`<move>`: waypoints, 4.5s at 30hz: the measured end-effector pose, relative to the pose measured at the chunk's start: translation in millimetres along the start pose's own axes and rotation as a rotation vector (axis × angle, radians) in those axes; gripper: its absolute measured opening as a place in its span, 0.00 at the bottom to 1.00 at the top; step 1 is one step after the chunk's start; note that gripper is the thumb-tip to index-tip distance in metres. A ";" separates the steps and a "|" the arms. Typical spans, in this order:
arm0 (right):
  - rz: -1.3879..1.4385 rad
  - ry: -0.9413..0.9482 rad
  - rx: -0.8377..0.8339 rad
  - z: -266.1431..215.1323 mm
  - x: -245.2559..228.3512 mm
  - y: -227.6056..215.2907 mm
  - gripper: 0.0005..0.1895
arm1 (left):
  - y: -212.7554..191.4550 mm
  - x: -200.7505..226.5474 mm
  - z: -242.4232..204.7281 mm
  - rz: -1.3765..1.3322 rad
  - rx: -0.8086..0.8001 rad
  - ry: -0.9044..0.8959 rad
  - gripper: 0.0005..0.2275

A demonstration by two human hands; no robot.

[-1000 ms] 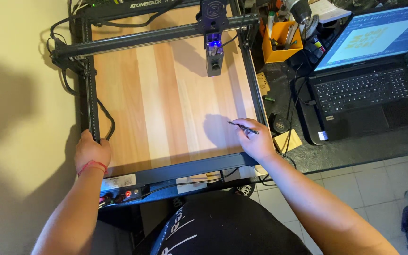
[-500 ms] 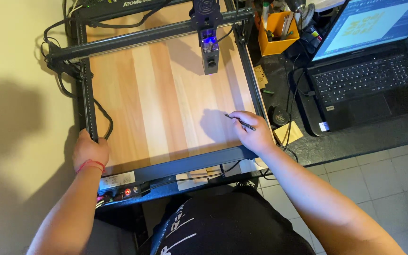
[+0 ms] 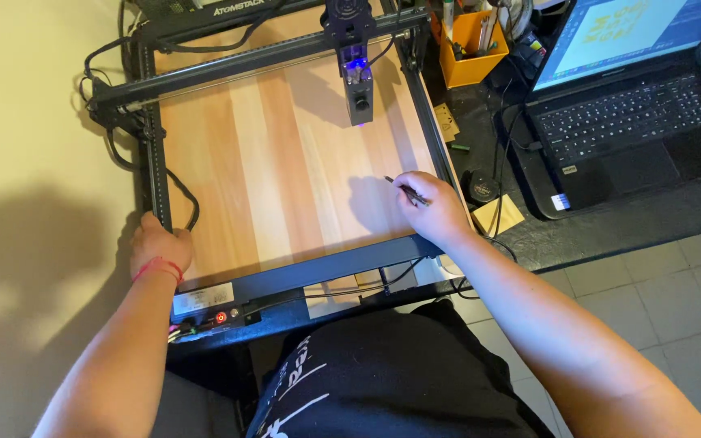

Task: The person adjusts the laser head on a laser cutter, then uses a laptop to control the machine. They place a wooden board on the machine bed and use a pen to mark the board's surface.

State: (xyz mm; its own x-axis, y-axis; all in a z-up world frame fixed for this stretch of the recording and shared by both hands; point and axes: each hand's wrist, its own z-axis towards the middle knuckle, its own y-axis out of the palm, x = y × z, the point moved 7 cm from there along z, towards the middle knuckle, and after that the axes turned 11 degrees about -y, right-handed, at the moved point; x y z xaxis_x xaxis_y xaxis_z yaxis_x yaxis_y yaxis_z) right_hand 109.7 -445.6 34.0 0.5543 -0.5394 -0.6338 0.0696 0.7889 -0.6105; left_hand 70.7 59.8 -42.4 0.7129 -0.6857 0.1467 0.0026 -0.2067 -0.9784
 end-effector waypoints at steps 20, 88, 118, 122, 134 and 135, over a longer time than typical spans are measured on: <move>-0.034 0.106 -0.158 0.9 11.8 11.9 0.11 | 45.0 221.8 -262.4 0.119 -0.537 0.938 0.22; -0.082 0.092 -0.168 -0.2 2.5 3.4 0.10 | 25.7 222.2 -271.6 0.200 -0.557 0.900 0.23; -0.104 0.125 -0.215 1.9 4.7 7.5 0.10 | 29.6 221.1 -270.9 0.198 -0.540 0.904 0.23; -0.081 0.137 -0.147 0.6 6.3 3.3 0.10 | 27.6 221.1 -271.5 0.188 -0.540 0.917 0.23; -0.119 0.163 -0.227 0.4 6.9 8.0 0.13 | 23.6 221.9 -274.4 0.200 -0.493 0.924 0.24; -0.120 0.160 -0.224 3.0 6.7 8.3 0.13 | 24.9 221.8 -273.1 0.199 -0.489 0.926 0.24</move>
State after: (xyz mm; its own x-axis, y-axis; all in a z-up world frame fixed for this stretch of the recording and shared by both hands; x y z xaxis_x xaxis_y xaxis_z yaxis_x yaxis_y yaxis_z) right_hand 116.4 -441.8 26.2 0.4138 -0.6787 -0.6067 -0.0679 0.6416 -0.7640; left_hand 37.4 -288.1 5.5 -0.1417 -0.9590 0.2452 -0.4836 -0.1491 -0.8625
